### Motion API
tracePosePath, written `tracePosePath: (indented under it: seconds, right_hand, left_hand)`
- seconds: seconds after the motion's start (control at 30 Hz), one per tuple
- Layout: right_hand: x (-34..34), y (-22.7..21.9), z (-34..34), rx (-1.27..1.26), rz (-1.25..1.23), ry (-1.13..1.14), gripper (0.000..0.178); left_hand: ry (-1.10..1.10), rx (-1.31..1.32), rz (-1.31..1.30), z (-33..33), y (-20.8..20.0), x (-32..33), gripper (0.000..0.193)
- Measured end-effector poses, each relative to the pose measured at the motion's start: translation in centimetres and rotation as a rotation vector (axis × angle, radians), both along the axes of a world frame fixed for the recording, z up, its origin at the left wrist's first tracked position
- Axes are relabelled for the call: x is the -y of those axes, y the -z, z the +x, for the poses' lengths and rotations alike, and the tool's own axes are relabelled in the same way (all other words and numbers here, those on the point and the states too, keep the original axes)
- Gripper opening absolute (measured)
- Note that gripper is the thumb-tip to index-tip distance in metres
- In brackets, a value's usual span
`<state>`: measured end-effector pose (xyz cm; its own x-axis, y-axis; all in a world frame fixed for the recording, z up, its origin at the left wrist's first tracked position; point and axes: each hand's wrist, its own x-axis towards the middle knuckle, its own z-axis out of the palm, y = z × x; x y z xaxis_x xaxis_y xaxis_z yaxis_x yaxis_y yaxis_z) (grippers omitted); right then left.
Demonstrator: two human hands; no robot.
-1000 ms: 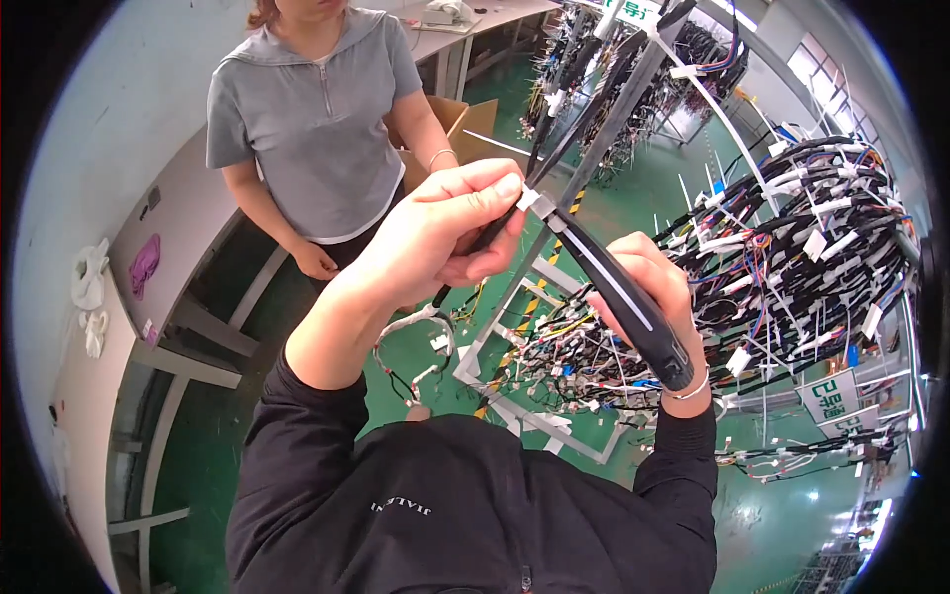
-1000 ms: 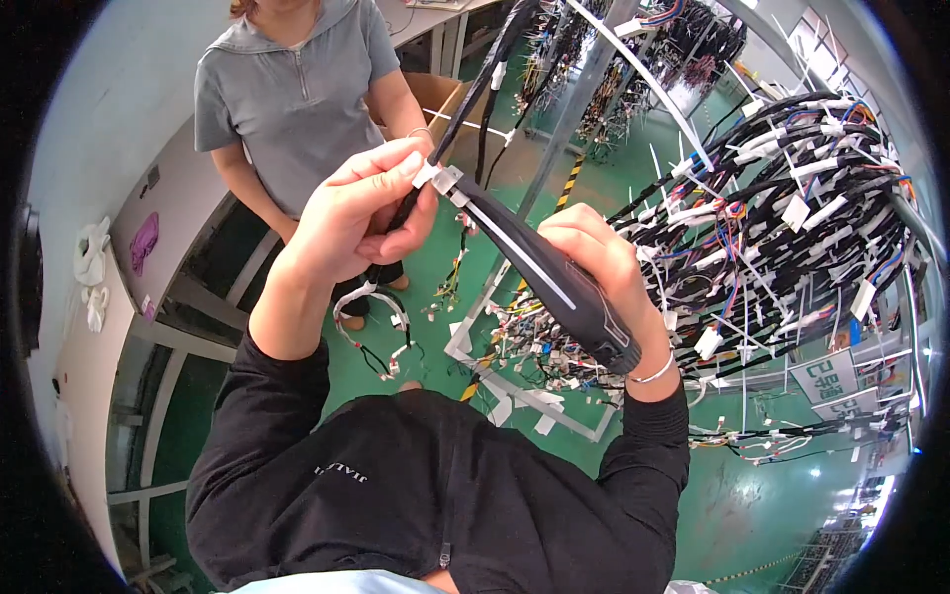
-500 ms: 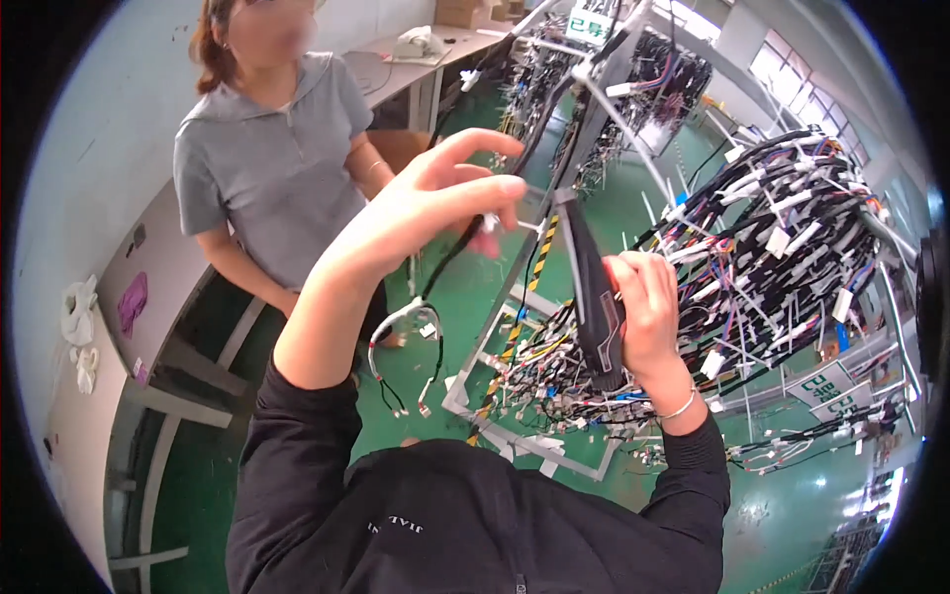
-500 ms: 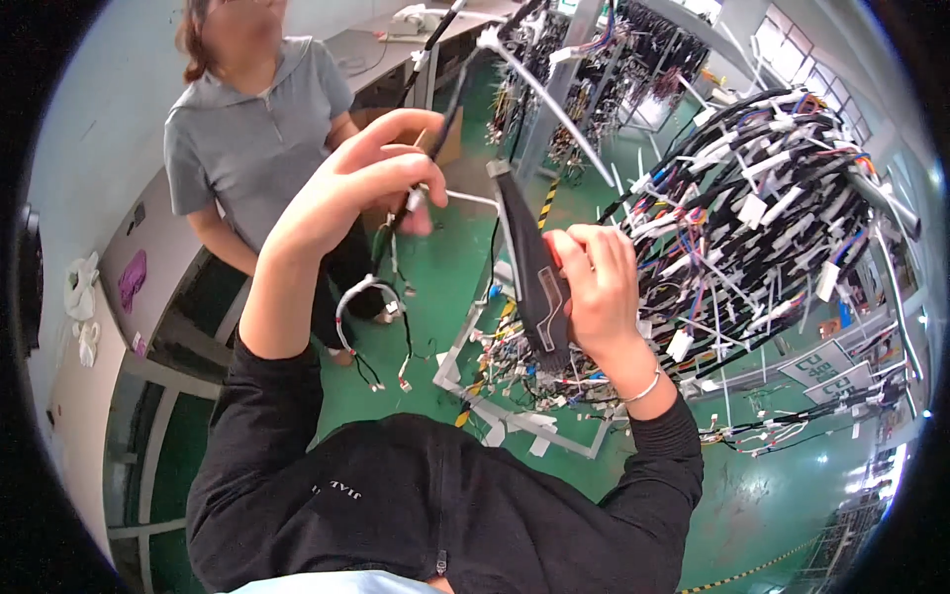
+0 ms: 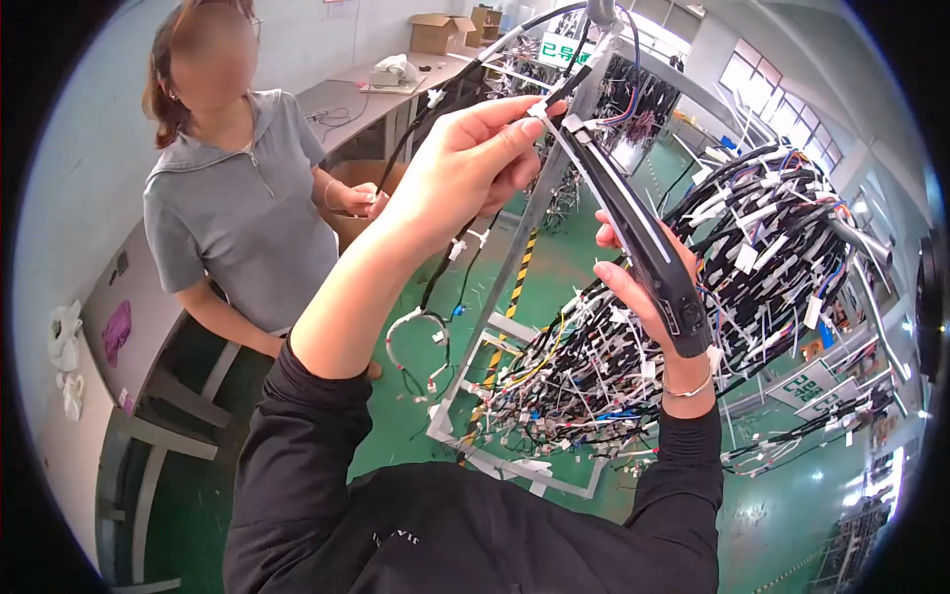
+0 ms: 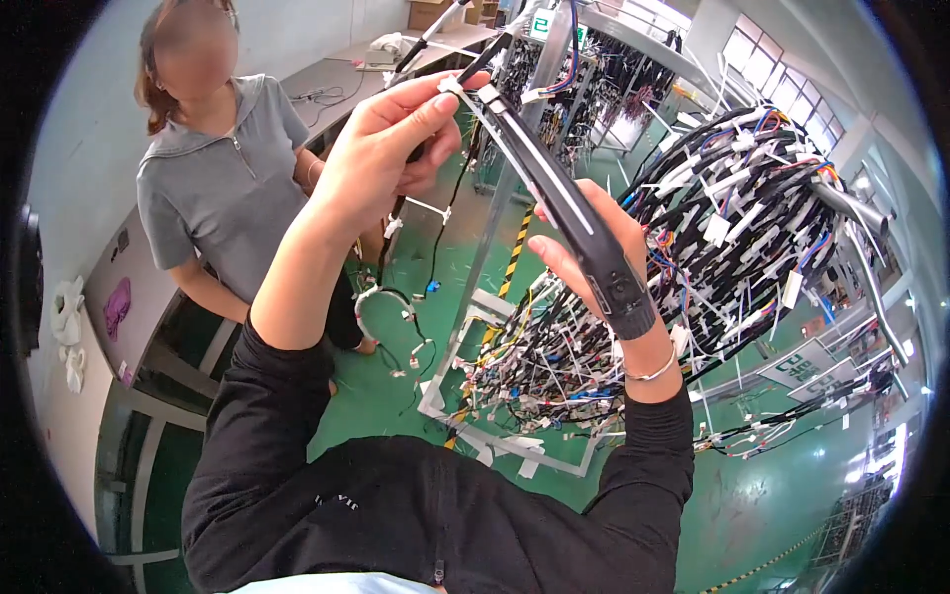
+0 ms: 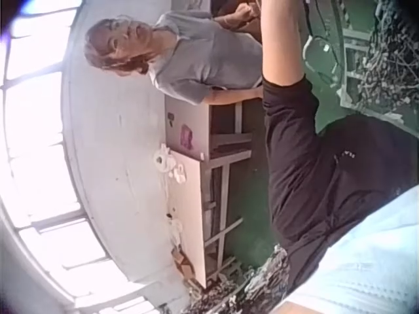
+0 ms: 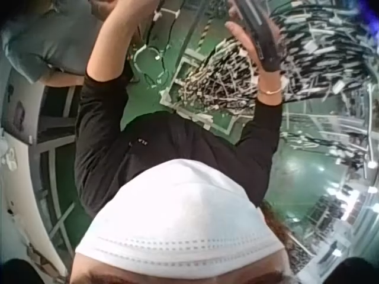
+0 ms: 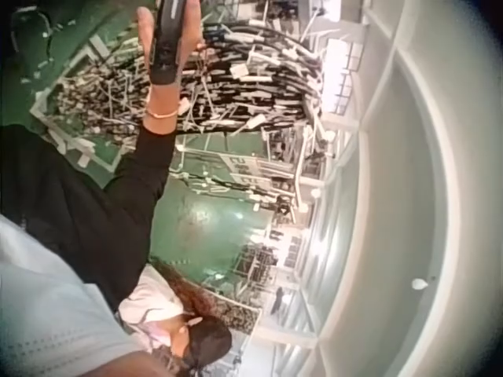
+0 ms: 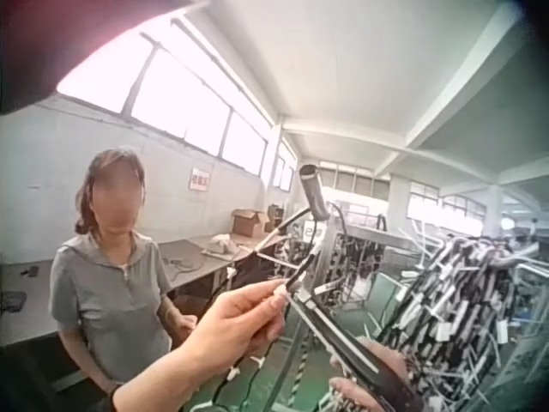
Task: The recorder uses a cable tie gun to secure and trim ties on various components of a large wiring harness assembly.
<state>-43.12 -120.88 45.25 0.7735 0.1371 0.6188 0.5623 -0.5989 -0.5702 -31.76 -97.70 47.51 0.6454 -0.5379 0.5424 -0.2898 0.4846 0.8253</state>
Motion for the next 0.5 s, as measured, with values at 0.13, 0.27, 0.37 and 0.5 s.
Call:
tracePosePath:
  seconds: [0.13,0.27,0.37,0.5]
  right_hand:
    - [0.5,0.2,0.8,0.137,-0.154,0.111,0.035]
    - [0.3,0.3,2.3,0.527,-0.467,0.234,0.042]
    - [0.6,0.5,2.0,0.554,-0.519,0.268,0.045]
    - [1.8,0.8,2.4,0.516,-0.427,0.199,0.045]
  left_hand:
    - [-0.020,0.047,0.031,-0.1,-0.7,0.0,0.037]
    - [-0.462,0.308,0.193,0.7,-0.1,1.3,0.036]
    - [-0.279,0.221,0.153,0.2,-0.6,0.7,0.037]
    - [-0.053,0.101,0.101,0.2,-0.9,-0.9,0.039]
